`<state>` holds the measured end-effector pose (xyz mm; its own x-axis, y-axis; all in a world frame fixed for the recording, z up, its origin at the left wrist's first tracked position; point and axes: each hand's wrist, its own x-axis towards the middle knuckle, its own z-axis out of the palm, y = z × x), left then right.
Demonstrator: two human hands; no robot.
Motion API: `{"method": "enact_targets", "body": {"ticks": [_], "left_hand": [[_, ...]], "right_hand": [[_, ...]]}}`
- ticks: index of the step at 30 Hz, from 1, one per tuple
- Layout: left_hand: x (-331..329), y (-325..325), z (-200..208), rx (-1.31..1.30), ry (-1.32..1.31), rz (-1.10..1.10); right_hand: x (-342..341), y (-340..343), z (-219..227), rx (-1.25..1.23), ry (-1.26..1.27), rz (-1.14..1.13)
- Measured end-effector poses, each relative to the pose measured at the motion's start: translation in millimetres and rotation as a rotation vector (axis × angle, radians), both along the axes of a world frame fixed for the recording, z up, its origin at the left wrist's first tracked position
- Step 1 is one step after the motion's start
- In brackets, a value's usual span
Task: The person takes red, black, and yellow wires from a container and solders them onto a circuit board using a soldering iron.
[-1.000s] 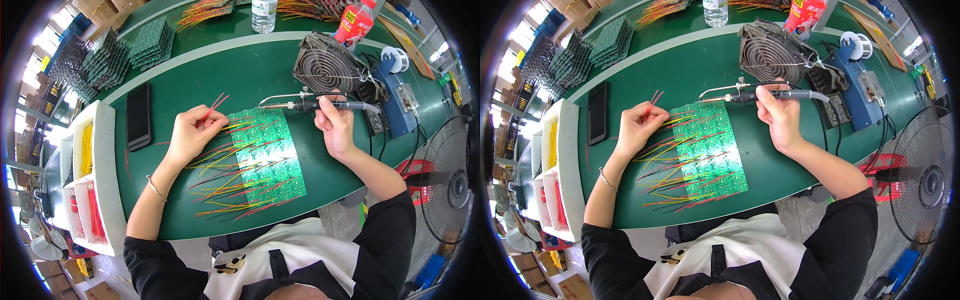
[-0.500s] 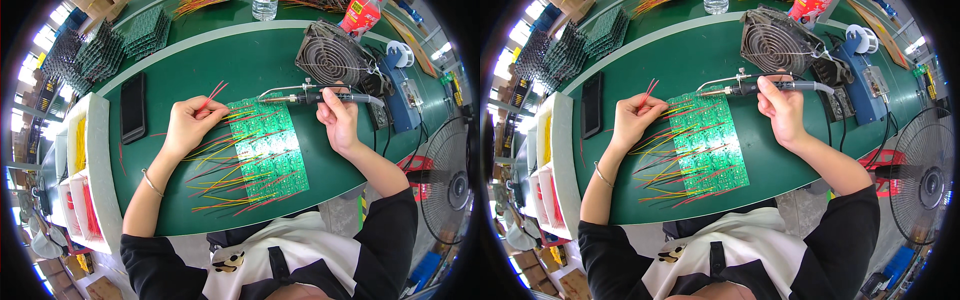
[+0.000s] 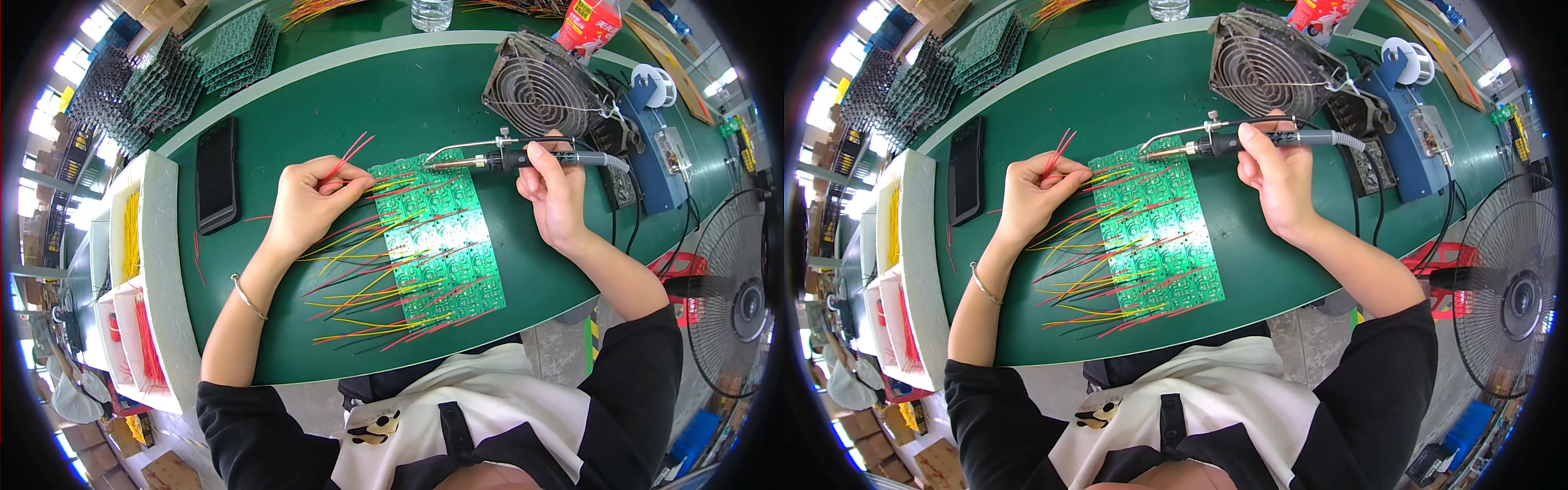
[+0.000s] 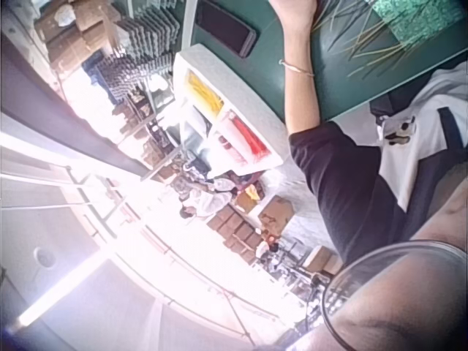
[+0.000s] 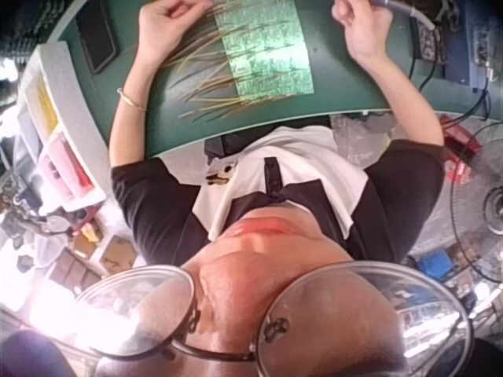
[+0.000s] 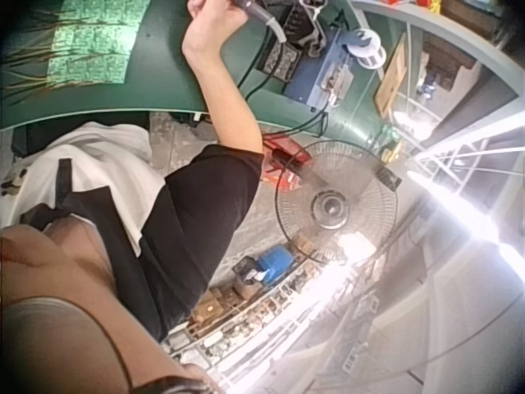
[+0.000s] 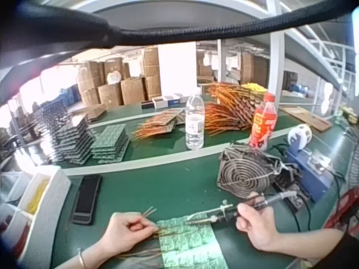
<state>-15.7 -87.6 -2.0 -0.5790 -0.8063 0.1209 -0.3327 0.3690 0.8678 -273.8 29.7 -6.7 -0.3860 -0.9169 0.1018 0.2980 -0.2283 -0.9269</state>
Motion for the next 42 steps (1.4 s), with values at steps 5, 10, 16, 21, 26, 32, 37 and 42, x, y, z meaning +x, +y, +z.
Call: {"method": "enact_targets", "body": {"ticks": [5, 10, 16, 21, 26, 32, 37, 42], "left_hand": [[0.2, 0.1, 0.8, -0.003, -0.006, -0.002], [1.7, -1.4, -0.7, 0.021, -0.014, 0.013], [0.8, -0.5, 0.9, 0.029, -0.016, 0.017], [1.1, -1.4, -1.6, 0.014, 0.007, 0.009], [0.3, -0.5, 2.5, 0.024, -0.026, 0.018], [-0.4, -0.1, 1.7, 0.017, -0.01, 0.021], [-1.0, 0.3, 1.4, 0.042, 0.008, 0.022], [-0.5, -0.6, -0.4, 0.047, 0.007, 0.023]], "right_hand": [[1.1, -0.5, 0.3, 0.003, 0.0, 0.003], [1.4, 0.3, 1.0, 0.013, 0.005, 0.001], [2.0, 0.5, 1.6, 0.02, 0.006, 0.03], [2.0, 0.5, 1.2, 0.022, 0.014, 0.033], [2.4, 0.5, 1.2, 0.023, 0.037, 0.035], [4.9, 0.4, 3.6, 0.032, 0.061, 0.032], [2.7, 0.7, 1.3, 0.019, 0.037, 0.031], [2.2, 1.1, 0.8, 0.009, 0.048, 0.044]]}}
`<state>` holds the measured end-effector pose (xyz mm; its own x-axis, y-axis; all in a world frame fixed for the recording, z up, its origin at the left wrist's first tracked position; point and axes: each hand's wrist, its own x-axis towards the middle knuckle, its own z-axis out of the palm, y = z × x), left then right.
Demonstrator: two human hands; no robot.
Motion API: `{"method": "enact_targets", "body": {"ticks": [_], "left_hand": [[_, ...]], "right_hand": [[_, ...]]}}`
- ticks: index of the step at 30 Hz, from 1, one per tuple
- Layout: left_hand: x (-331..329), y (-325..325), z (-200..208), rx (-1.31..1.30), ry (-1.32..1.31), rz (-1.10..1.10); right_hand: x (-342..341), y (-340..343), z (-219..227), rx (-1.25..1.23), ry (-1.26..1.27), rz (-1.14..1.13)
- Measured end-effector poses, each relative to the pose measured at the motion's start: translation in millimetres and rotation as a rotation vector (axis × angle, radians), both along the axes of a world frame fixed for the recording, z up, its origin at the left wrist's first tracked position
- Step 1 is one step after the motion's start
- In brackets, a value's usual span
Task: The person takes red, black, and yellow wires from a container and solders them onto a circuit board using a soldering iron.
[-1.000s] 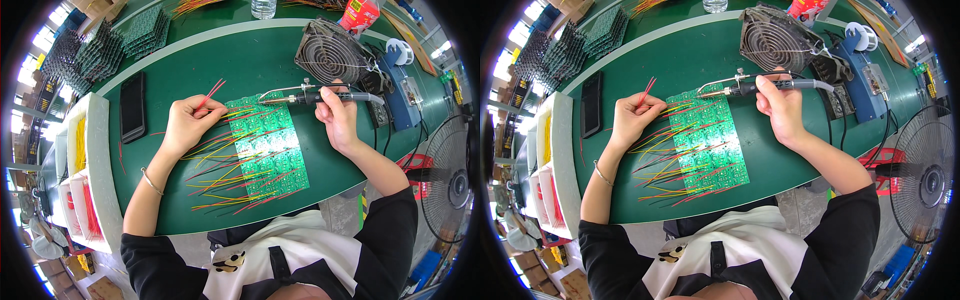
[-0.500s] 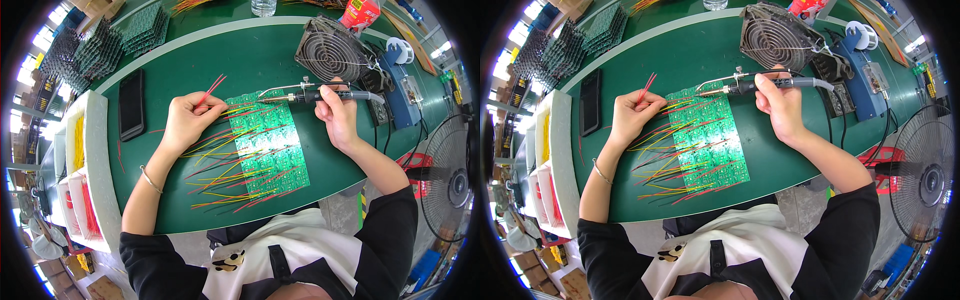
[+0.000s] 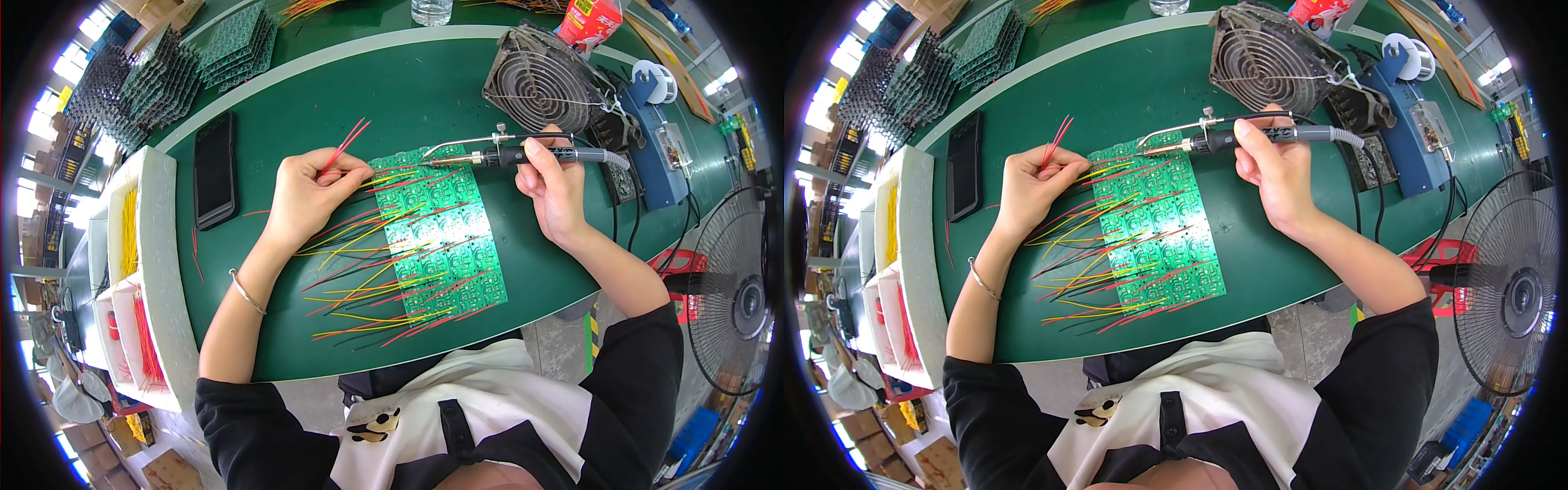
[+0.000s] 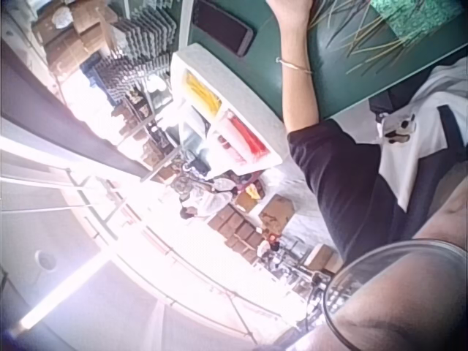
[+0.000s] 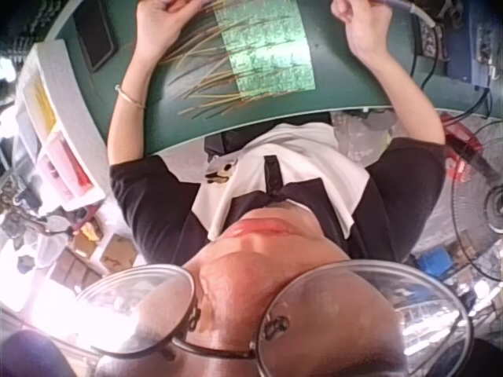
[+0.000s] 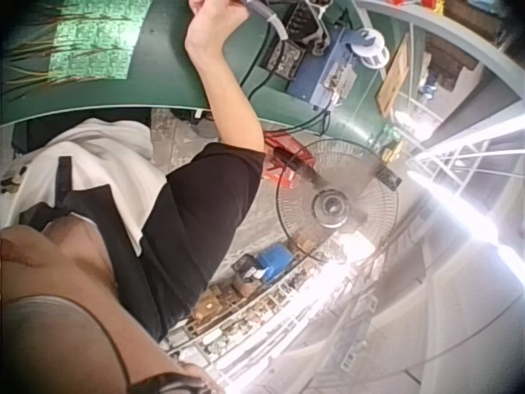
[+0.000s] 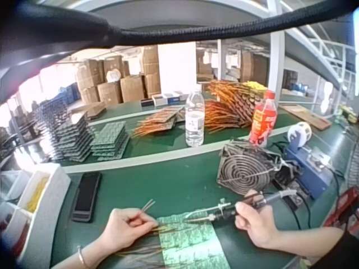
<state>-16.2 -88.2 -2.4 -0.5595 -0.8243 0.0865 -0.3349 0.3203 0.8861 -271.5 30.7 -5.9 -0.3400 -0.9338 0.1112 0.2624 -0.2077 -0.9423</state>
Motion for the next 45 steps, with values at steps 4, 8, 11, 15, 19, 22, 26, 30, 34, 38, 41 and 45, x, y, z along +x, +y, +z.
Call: {"method": "enact_targets", "body": {"ticks": [4, 8, 11, 15, 19, 22, 26, 30, 34, 38, 41, 45], "left_hand": [[0.0, 0.3, 1.7, 0.002, -0.003, 0.005], [-0.8, 0.1, 1.7, -0.015, -0.018, 0.002], [-0.6, -0.1, 1.1, 0.005, -0.018, 0.014], [-0.1, 0.1, -0.2, 0.011, -0.007, 0.01], [-0.9, 0.8, 2.6, 0.007, -0.011, 0.009], [-0.7, 0.8, 2.4, 0.002, -0.012, 0.009], [-0.1, 0.1, 1.0, -0.009, -0.023, 0.013], [-0.8, 0.5, 2.5, 0.011, -0.031, 0.006], [-0.4, 0.1, 0.9, 0.004, -0.025, 0.009], [0.2, -0.3, 0.4, -0.004, -0.027, 0.009], [-0.5, -0.1, 2.6, 0.0, -0.034, 0.007], [0.2, -0.1, 0.3, -0.002, -0.031, 0.018]], "right_hand": [[-0.3, -0.5, -0.5, 0.005, -0.005, 0.003], [0.0, -0.4, 0.4, -0.001, -0.006, -0.008], [0.0, -0.5, 0.4, -0.001, -0.013, -0.006], [-0.2, -0.3, -0.5, 0.0, -0.011, 0.002], [0.3, 0.1, 0.7, -0.003, -0.016, -0.005], [-0.6, -0.1, -0.1, -0.009, -0.019, 0.003], [-0.2, -0.5, -0.2, -0.008, -0.022, 0.008], [0.0, -0.2, 0.0, -0.002, -0.016, 0.004], [-0.5, -1.0, -0.4, 0.005, -0.033, -0.002], [-2.9, -3.3, -0.2, 0.081, -0.037, -0.013], [-0.4, -2.8, 1.4, 0.108, -0.011, -0.029], [-1.4, -2.9, -0.6, 0.069, -0.024, -0.05]]}}
